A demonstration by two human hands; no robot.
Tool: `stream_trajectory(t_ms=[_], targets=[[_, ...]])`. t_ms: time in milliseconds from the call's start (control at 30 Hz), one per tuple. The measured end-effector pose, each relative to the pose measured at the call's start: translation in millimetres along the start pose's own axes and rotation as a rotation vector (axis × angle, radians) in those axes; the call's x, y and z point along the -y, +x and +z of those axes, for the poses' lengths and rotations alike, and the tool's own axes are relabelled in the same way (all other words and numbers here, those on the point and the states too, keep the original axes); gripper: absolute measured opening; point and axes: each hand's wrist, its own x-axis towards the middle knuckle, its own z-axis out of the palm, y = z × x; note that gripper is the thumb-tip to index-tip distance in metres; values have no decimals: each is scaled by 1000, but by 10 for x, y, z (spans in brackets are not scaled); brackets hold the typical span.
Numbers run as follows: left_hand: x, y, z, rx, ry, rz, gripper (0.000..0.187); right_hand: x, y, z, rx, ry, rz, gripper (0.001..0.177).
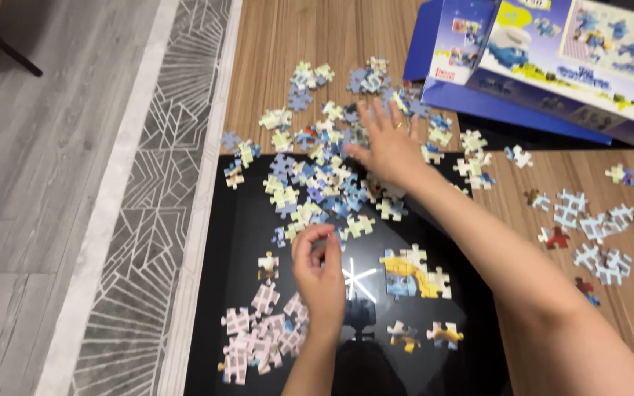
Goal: Assembling a jigsaw puzzle on a table.
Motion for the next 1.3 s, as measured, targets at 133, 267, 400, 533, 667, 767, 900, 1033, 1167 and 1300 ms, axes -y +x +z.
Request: stream_trajectory(t_ms=[133, 267, 400, 533, 667, 767, 900, 1033, 1167, 1300], targets=[[12, -51, 42, 10, 95, -21, 10, -955, 990, 482, -304, 68, -64, 57], [-47, -107, 94, 13, 186, -23, 10, -991, 1338, 315, -324, 135, -221, 40], [-92, -145, 216, 55, 240, 31, 10, -1322, 1496, 455, -226, -90, -236, 20], [-200, -298, 251, 120, 404, 257, 13, -1388, 1392, 609, -230, -575, -341, 15], [-198, -464, 258, 173, 421, 348, 12, -1255, 1095, 388, -695, -821, -558, 7], [-197, -496, 258, 268, 429, 415, 14, -1140, 887, 285, -821, -846, -596, 6], [-200, -425, 262, 252, 461, 475, 19, -1404, 933, 396, -763, -738, -463, 7], [-283, -348, 236, 220, 439, 487, 20, -875, 388, -51, -562, -521, -505, 9], [-351, -290, 204, 247, 437, 501, 21, -765, -117, -164, -410, -487, -672, 12], [-429, -250, 197, 165, 485, 520, 20, -698, -495, -283, -368, -431, -667, 18]])
